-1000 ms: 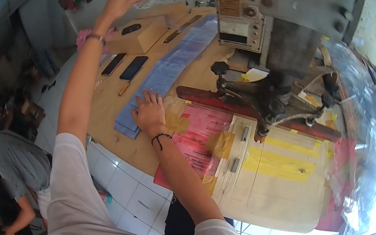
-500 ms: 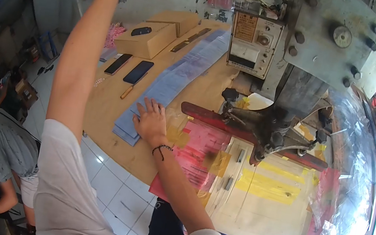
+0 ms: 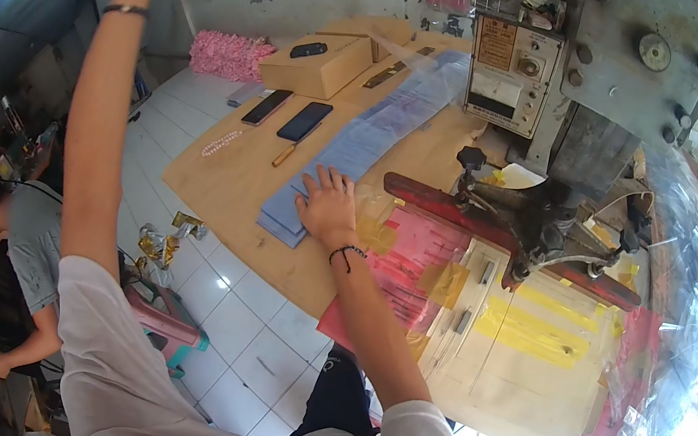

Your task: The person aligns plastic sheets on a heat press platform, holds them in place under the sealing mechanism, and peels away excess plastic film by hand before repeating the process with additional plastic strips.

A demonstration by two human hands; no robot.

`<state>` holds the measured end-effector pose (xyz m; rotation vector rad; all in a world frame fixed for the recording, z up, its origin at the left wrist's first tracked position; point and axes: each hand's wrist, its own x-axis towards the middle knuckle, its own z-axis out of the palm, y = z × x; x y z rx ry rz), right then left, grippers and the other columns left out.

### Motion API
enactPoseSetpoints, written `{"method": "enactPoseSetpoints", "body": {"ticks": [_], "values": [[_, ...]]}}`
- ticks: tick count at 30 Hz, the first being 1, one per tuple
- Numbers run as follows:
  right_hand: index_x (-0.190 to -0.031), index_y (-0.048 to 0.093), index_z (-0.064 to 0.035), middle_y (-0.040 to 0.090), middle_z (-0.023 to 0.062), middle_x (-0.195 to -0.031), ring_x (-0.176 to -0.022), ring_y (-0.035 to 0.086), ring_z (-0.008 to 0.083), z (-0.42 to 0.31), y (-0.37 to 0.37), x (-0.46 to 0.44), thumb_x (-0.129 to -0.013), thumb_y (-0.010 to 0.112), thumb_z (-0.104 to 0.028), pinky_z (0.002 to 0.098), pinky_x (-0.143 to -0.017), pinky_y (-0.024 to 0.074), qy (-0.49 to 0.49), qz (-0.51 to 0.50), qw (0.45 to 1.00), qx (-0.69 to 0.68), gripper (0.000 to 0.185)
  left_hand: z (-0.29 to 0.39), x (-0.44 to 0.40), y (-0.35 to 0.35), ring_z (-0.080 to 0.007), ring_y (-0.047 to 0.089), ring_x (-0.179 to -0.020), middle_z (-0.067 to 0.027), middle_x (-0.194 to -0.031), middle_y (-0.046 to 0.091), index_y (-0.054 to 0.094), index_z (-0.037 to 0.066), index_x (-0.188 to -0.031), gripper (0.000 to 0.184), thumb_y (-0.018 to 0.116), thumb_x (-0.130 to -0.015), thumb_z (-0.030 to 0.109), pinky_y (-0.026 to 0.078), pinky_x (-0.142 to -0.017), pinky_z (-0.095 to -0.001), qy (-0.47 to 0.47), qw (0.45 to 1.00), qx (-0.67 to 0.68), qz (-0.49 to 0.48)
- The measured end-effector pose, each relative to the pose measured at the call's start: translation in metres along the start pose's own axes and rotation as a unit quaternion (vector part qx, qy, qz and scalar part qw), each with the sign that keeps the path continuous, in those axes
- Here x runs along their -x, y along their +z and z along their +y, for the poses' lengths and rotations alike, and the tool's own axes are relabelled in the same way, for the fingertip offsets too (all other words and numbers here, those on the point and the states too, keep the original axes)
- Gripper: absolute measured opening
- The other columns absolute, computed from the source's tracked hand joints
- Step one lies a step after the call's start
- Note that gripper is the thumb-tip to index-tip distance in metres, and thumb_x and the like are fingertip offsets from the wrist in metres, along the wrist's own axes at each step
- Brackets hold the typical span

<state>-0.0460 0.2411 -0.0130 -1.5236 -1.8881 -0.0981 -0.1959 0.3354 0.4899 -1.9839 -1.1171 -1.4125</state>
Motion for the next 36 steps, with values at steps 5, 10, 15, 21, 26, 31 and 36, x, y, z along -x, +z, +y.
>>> {"method": "enactPoseSetpoints", "body": {"ticks": [5,10,15,21,26,31,36], "values": [[-0.134,0.066,-0.0158,0.054,0.0136,-0.151,-0.144,0.043,0.0321,0.002,0.001,0.0,-0.096,0.058,-0.04,0.0492,-0.12,0.0266,0.001,0.003,1.0,-0.007,0.046,0.025,0.078,-0.144,-0.027,0.069,-0.092,-0.0153,-0.101,0.073,0.073,0.002,-0.106,0.031,0.071,-0.097,0.032,0.053,-0.083,-0.0422,0.077,0.986,0.021,0.147],[-0.133,0.067,-0.0155,0.054,0.0142,-0.151,-0.145,0.043,0.0335,0.003,0.0,-0.001,-0.096,0.06,-0.038,0.0499,-0.12,0.0268,-0.002,-0.003,1.0,-0.021,0.044,0.038,0.223,-0.252,-0.0231,0.065,-0.089,-0.0124,-0.098,0.069,0.069,0.002,-0.102,0.026,0.07,-0.098,0.027,0.051,-0.079,-0.0381,0.093,0.94,-0.063,0.323],[-0.128,0.069,-0.0122,0.06,0.0167,-0.144,-0.138,0.05,0.0373,0.003,-0.003,-0.005,-0.094,0.064,-0.028,0.053,-0.115,0.0355,-0.021,0.01,0.997,-0.071,0.038,0.043,0.391,-0.298,-0.0192,0.061,-0.085,-0.0095,-0.095,0.065,0.066,0.001,-0.098,0.021,0.069,-0.098,0.022,0.049,-0.075,-0.0341,-0.046,0.879,-0.185,0.437],[-0.127,0.068,-0.0071,0.075,0.0122,-0.117,-0.112,0.069,0.0242,-0.067,-0.105,-0.015,-0.102,0.061,-0.023,0.0363,-0.099,0.0516,0.049,-0.031,0.875,-0.48,0.03,0.013,0.515,-0.356,-0.0135,0.057,-0.079,-0.005,-0.088,0.064,0.068,-0.002,-0.097,0.018,0.077,-0.092,0.012,0.048,-0.074,-0.0289,-0.166,0.981,0.053,0.087],[-0.129,0.064,0.0006,0.073,0.012,-0.121,-0.116,0.067,0.021,-0.124,-0.198,0.029,-0.108,0.054,-0.036,0.0353,-0.101,0.0511,-0.083,-0.077,0.769,-0.63,0.043,0.029,0.469,-0.331,-0.0157,0.057,-0.071,-0.0074,-0.08,0.065,0.072,-0.002,-0.092,0.012,0.079,-0.082,-0.001,0.042,-0.061,-0.0293,-0.05,0.998,0.046,-0.018],[-0.135,0.06,0.002,0.069,0.0198,-0.125,-0.117,0.067,0.0318,-0.167,-0.197,0.135,-0.099,0.066,-0.045,0.0393,-0.102,0.0509,-0.205,-0.061,0.841,-0.497,0.059,0.104,0.41,-0.244,-0.0251,0.051,-0.053,-0.0069,-0.064,0.055,0.075,0.006,-0.089,0.023,0.087,-0.07,0.003,0.038,-0.048,-0.0347,0.115,0.984,0.064,-0.12],[-0.131,0.051,0.0051,0.072,0.0211,-0.115,-0.098,0.074,0.0314,-0.154,-0.201,0.183,-0.096,0.072,-0.019,0.0352,-0.084,0.058,-0.045,-0.055,0.861,-0.504,0.047,0.166,0.382,-0.175,-0.0223,0.054,-0.052,-0.0031,-0.064,0.056,0.077,0.011,-0.091,0.022,0.087,-0.072,0.007,0.04,-0.047,-0.033,0.201,0.945,0.172,-0.193]]}}
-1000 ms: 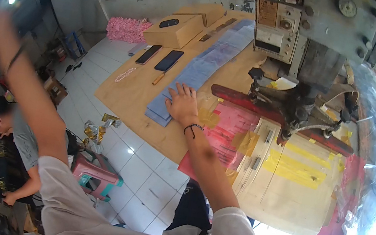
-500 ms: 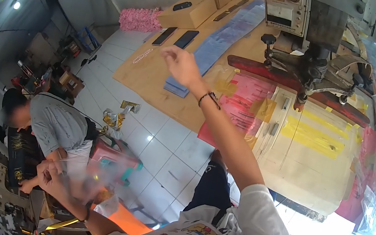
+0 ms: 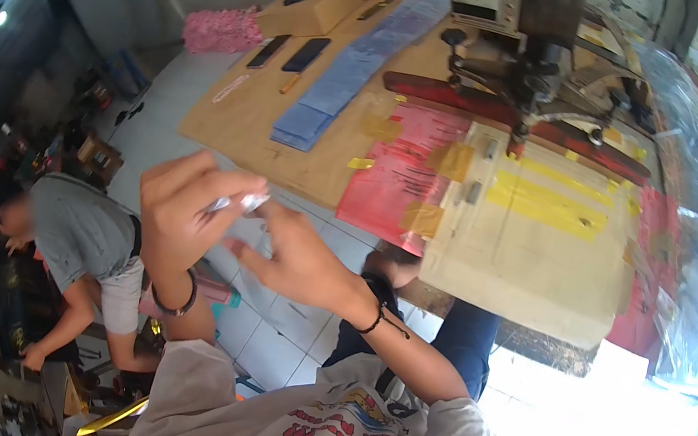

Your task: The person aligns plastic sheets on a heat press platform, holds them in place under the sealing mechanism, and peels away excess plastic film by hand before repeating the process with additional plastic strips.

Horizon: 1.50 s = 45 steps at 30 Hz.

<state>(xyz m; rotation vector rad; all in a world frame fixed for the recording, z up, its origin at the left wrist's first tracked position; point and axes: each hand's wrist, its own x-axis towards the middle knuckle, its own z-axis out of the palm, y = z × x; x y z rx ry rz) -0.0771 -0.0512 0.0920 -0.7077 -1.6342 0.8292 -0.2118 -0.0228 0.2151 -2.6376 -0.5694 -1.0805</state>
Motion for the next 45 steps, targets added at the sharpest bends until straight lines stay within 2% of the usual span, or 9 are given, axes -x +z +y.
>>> {"method": "enactPoseSetpoints", "body": {"ticks": [16,23,27,31,33,37,39,41,45], "values": [[-0.107,0.067,0.0035,0.067,0.0043,-0.068,-0.051,0.062,0.008,-0.049,-0.106,0.189,-0.113,0.046,-0.022,0.0216,-0.048,0.0491,0.277,0.279,0.918,-0.055,0.034,0.042,-0.111,0.18,-0.0041,0.05,-0.056,0.0024,-0.063,0.061,0.074,0.003,-0.103,0.015,0.078,-0.091,0.012,0.037,-0.051,-0.0243,-0.106,0.884,0.453,-0.033],[-0.106,0.064,0.0047,0.065,0.0062,-0.067,-0.049,0.063,0.0098,-0.056,-0.113,0.21,-0.113,0.045,-0.03,0.0211,-0.046,0.048,0.274,0.373,0.886,-0.04,0.04,0.075,-0.09,0.204,-0.01,0.063,-0.08,-0.0093,-0.103,0.062,0.042,-0.001,-0.146,0.064,0.076,-0.096,0.02,0.054,-0.07,-0.026,-0.181,0.682,0.708,-0.001],[-0.114,0.061,0.0044,0.063,0.0081,-0.065,-0.047,0.063,0.0145,-0.064,-0.126,0.232,-0.112,0.045,-0.031,0.0247,-0.041,0.0487,0.225,0.468,0.853,-0.046,0.039,0.115,0.017,0.203,-0.0281,0.058,-0.126,-0.0208,-0.133,0.058,0.003,0.001,-0.164,0.124,0.086,-0.083,0.046,0.046,-0.108,-0.0418,-0.008,0.66,0.691,-0.294],[-0.116,0.061,-0.0001,0.054,0.0012,-0.071,-0.049,0.051,0.0088,-0.085,-0.16,0.272,-0.111,0.048,-0.033,0.0225,-0.042,0.0419,0.085,0.623,0.777,0.016,0.036,0.172,0.143,0.237,-0.033,0.064,-0.12,-0.0175,-0.132,0.064,0.048,0.01,-0.153,0.075,0.079,-0.088,0.034,0.052,-0.1,-0.0401,0.086,0.738,0.501,-0.444],[-0.121,0.057,-0.0022,0.048,-0.002,-0.085,-0.06,0.043,0.0067,-0.123,-0.186,0.269,-0.108,0.051,-0.034,0.0195,-0.047,0.0346,0.037,0.822,0.551,0.139,0.035,0.173,0.219,0.296,-0.0348,0.069,-0.105,-0.0146,-0.116,0.073,0.073,0.013,-0.124,0.033,0.072,-0.092,0.022,0.055,-0.092,-0.0431,-0.082,0.794,0.413,-0.439],[-0.14,0.049,0.0002,0.05,0.0021,-0.103,-0.08,0.04,0.0082,-0.161,-0.201,0.296,-0.108,0.05,-0.022,0.0198,-0.052,0.0327,-0.066,0.816,0.542,0.191,0.038,0.152,0.27,0.364,-0.0321,0.073,-0.09,-0.0129,-0.096,0.075,0.079,0.013,-0.104,0.017,0.066,-0.093,0.018,0.057,-0.076,-0.0445,-0.218,0.86,0.344,-0.307],[-0.131,0.055,-0.0003,0.049,0.0,-0.091,-0.066,0.04,0.007,-0.154,-0.214,0.336,-0.107,0.052,-0.026,0.0198,-0.045,0.0274,-0.033,0.703,0.684,0.194,0.036,0.14,0.28,0.387,-0.0341,0.074,-0.088,-0.0139,-0.097,0.075,0.079,0.015,-0.103,0.017,0.068,-0.093,0.021,0.057,-0.075,-0.0463,-0.203,0.872,0.283,-0.343],[-0.127,0.057,-0.0006,0.049,-0.0001,-0.082,-0.056,0.039,0.0067,-0.149,-0.191,0.264,-0.108,0.052,-0.027,0.0197,-0.041,0.0271,0.079,0.761,0.599,0.234,0.033,0.129,0.289,0.403,-0.0339,0.073,-0.098,-0.0131,-0.105,0.076,0.078,0.017,-0.109,0.022,0.072,-0.09,0.026,0.057,-0.084,-0.0466,-0.195,0.835,0.239,-0.456],[-0.111,0.062,0.0013,0.061,0.006,-0.073,-0.045,0.055,0.0093,-0.099,-0.169,0.236,-0.109,0.051,-0.028,0.0242,-0.037,0.0445,0.228,0.547,0.789,0.163,0.031,0.115,0.232,0.364,-0.0294,0.071,-0.108,-0.0159,-0.116,0.074,0.072,0.007,-0.12,0.043,0.078,-0.088,0.036,0.054,-0.095,-0.043,-0.151,0.774,0.407,-0.461]]}}
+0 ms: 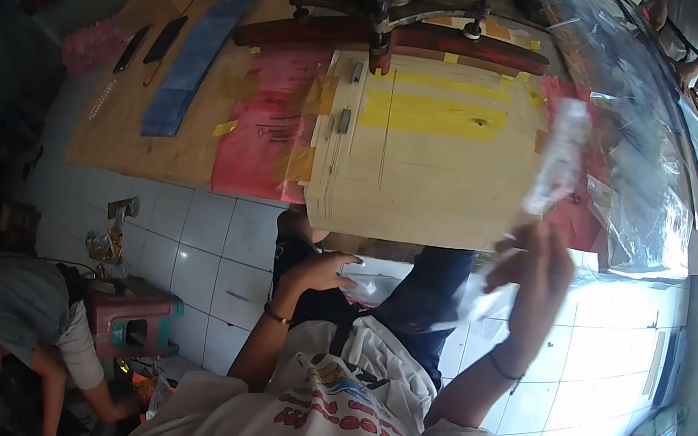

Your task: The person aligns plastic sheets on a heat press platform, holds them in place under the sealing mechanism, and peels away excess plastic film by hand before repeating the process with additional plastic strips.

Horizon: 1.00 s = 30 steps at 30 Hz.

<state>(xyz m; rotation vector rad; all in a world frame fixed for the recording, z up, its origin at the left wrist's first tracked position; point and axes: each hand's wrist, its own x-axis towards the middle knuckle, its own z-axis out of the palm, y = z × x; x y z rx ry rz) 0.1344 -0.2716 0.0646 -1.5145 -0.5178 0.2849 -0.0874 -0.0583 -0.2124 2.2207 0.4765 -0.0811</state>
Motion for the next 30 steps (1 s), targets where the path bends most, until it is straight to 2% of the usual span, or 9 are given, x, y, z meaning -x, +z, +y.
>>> {"method": "enactPoseSetpoints", "body": {"ticks": [4,7,10,12,15,18,22,27,30], "values": [[-0.105,0.065,0.0067,0.066,0.009,-0.072,-0.049,0.065,0.0143,0.034,0.056,0.005,-0.108,0.054,-0.021,0.0259,-0.044,0.0548,0.12,-0.1,0.987,0.033,0.03,0.123,0.033,-0.094,-0.0224,0.071,-0.101,-0.0159,-0.111,0.074,0.069,-0.002,-0.119,0.039,0.074,-0.096,0.029,0.055,-0.088,-0.0358,0.072,0.968,0.197,-0.139],[-0.125,0.059,0.0046,0.067,0.0092,-0.072,-0.052,0.067,0.0153,0.027,0.074,0.01,-0.106,0.055,-0.012,0.0273,-0.046,0.0565,0.099,-0.133,0.985,0.051,0.026,0.167,0.056,-0.148,-0.017,0.069,-0.096,-0.0151,-0.103,0.073,0.07,0.001,-0.113,0.026,0.074,-0.096,0.02,0.054,-0.082,-0.0345,-0.005,0.965,0.232,-0.125],[-0.137,0.052,0.0008,0.068,0.0104,-0.073,-0.052,0.068,0.0154,0.022,0.082,0.009,-0.106,0.055,-0.01,0.0287,-0.045,0.0558,0.105,-0.14,0.983,0.056,0.033,0.189,0.045,-0.145,-0.0184,0.068,-0.097,-0.0118,-0.102,0.07,0.066,0.002,-0.114,0.025,0.072,-0.097,0.02,0.053,-0.083,-0.0375,0.016,0.975,0.109,0.193],[-0.137,0.052,0.0006,0.069,0.0107,-0.074,-0.053,0.068,0.0144,0.023,0.087,0.008,-0.105,0.056,-0.009,0.0287,-0.045,0.0547,0.093,-0.129,0.986,0.048,0.034,0.191,0.017,-0.142,-0.0234,0.064,-0.11,-0.0128,-0.117,0.067,0.066,0.003,-0.119,0.028,0.07,-0.098,0.021,0.05,-0.092,-0.0409,0.147,0.953,-0.051,0.262],[-0.134,0.055,0.0,0.072,0.0143,-0.093,-0.074,0.074,0.0219,0.025,0.086,0.002,-0.099,0.063,-0.006,0.0335,-0.06,0.0586,0.025,-0.124,0.986,0.11,0.037,0.192,-0.002,-0.134,-0.03,0.057,-0.126,-0.0132,-0.134,0.061,0.063,0.004,-0.126,0.036,0.07,-0.097,0.022,0.044,-0.102,-0.0448,0.2,0.918,-0.191,0.285],[-0.132,0.059,-0.0006,0.068,0.0154,-0.119,-0.105,0.07,0.0313,0.024,0.084,-0.026,-0.092,0.07,-0.004,0.0402,-0.083,0.0571,-0.267,-0.039,0.899,0.345,0.042,0.193,-0.008,-0.135,-0.0318,0.052,-0.136,-0.014,-0.14,0.058,0.061,0.004,-0.132,0.044,0.07,-0.096,0.026,0.04,-0.107,-0.0468,0.19,0.917,-0.221,0.272],[-0.132,0.062,-0.0019,0.06,0.0167,-0.139,-0.129,0.056,0.036,0.03,0.093,-0.05,-0.096,0.066,-0.018,0.0448,-0.109,0.0445,-0.288,-0.278,0.835,0.376,0.039,0.19,-0.012,-0.14,-0.0307,0.05,-0.139,-0.0146,-0.145,0.057,0.061,0.004,-0.135,0.046,0.068,-0.098,0.03,0.038,-0.11,-0.0474,0.177,0.931,-0.214,0.236],[-0.157,0.04,-0.0066,0.036,0.0161,-0.164,-0.155,0.026,0.0321,0.064,0.091,-0.09,-0.108,0.044,-0.042,0.0491,-0.128,0.0165,-0.292,-0.252,0.771,0.506,0.06,0.182,-0.011,-0.14,-0.0316,0.048,-0.141,-0.0151,-0.146,0.057,0.062,0.004,-0.135,0.046,0.067,-0.098,0.031,0.035,-0.113,-0.0486,0.203,0.924,-0.213,0.244],[-0.157,0.04,-0.0064,0.035,0.0153,-0.165,-0.156,0.025,0.0324,0.062,0.095,-0.095,-0.108,0.043,-0.042,0.0493,-0.128,0.016,-0.278,-0.245,0.769,0.521,0.061,0.188,-0.008,-0.146,-0.0325,0.047,-0.142,-0.0157,-0.146,0.057,0.062,0.003,-0.135,0.046,0.067,-0.098,0.032,0.031,-0.118,-0.0506,0.189,0.928,-0.224,0.23]]}}
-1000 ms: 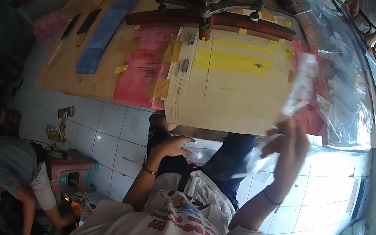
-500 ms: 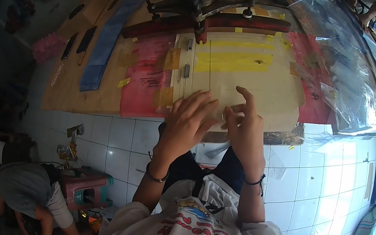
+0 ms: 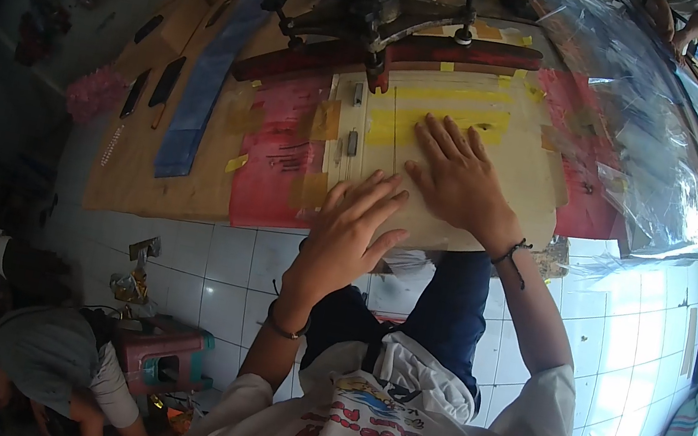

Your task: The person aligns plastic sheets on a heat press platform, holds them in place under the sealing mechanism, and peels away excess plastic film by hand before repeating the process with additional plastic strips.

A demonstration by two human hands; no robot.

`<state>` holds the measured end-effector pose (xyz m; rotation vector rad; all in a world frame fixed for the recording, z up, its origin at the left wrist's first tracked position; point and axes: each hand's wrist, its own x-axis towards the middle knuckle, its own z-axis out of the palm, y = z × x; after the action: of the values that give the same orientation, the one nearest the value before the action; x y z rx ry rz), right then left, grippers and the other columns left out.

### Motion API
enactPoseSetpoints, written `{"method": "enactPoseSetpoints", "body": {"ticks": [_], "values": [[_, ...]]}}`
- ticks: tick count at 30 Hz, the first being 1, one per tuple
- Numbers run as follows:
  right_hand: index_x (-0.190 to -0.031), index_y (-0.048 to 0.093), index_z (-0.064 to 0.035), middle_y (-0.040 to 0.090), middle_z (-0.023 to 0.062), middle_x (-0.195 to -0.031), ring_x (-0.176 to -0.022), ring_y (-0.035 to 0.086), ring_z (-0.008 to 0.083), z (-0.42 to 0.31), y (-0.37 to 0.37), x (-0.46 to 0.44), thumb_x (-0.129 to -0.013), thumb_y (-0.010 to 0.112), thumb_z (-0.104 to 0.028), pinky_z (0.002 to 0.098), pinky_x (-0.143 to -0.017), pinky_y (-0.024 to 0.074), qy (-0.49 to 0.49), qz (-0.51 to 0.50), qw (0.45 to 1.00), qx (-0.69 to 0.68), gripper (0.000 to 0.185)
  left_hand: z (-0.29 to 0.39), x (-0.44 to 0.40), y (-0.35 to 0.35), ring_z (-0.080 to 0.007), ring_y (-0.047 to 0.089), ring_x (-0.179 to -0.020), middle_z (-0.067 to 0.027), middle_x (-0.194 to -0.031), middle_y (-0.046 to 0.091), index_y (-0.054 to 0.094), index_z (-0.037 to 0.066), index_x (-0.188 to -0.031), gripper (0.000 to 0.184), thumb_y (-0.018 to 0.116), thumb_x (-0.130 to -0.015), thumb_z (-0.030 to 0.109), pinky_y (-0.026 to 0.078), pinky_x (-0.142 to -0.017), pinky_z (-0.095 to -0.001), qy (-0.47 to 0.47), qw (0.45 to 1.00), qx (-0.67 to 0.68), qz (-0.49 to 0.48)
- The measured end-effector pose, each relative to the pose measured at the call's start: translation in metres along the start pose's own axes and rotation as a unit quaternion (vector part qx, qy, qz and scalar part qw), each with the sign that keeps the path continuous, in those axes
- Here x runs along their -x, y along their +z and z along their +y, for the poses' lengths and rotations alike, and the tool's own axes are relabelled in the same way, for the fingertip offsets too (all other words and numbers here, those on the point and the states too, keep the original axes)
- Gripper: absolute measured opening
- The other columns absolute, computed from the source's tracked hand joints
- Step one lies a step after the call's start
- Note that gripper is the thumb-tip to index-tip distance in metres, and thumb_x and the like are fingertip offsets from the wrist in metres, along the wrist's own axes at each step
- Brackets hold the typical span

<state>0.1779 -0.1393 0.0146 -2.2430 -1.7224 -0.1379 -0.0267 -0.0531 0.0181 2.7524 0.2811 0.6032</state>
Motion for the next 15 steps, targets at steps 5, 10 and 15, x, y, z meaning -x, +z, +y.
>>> {"method": "enactPoseSetpoints", "body": {"ticks": [5,10,15], "values": [[-0.156,0.042,-0.0064,0.036,0.0158,-0.164,-0.154,0.029,0.0333,0.011,0.01,-0.017,-0.107,0.042,-0.046,0.0516,-0.127,0.0184,0.019,0.02,1.0,-0.009,0.062,-0.022,-0.02,-0.008,-0.0332,0.042,-0.146,-0.0159,-0.152,0.053,0.058,0.001,-0.141,0.059,0.06,-0.101,0.043,0.02,-0.126,-0.0539,0.0,0.998,-0.059,-0.011],[-0.154,0.043,-0.0059,0.037,0.0178,-0.163,-0.153,0.03,0.0346,0.022,0.023,-0.048,-0.107,0.043,-0.045,0.0529,-0.126,0.0204,0.042,0.057,0.997,0.019,0.062,-0.049,-0.044,0.001,-0.0321,0.038,-0.15,-0.0156,-0.154,0.051,0.053,-0.002,-0.145,0.072,0.053,-0.101,0.054,0.019,-0.127,-0.0503,-0.007,0.995,-0.098,-0.031],[-0.156,0.041,-0.0084,0.036,0.0186,-0.164,-0.154,0.028,0.0358,0.007,0.007,-0.043,-0.107,0.043,-0.042,0.0538,-0.126,0.0199,-0.011,-0.046,0.998,-0.036,0.059,-0.068,-0.064,0.003,-0.0313,0.036,-0.151,-0.0182,-0.157,0.046,0.051,-0.004,-0.147,0.078,0.057,-0.099,0.057,0.021,-0.127,-0.048,-0.026,0.995,-0.084,-0.046]]}}
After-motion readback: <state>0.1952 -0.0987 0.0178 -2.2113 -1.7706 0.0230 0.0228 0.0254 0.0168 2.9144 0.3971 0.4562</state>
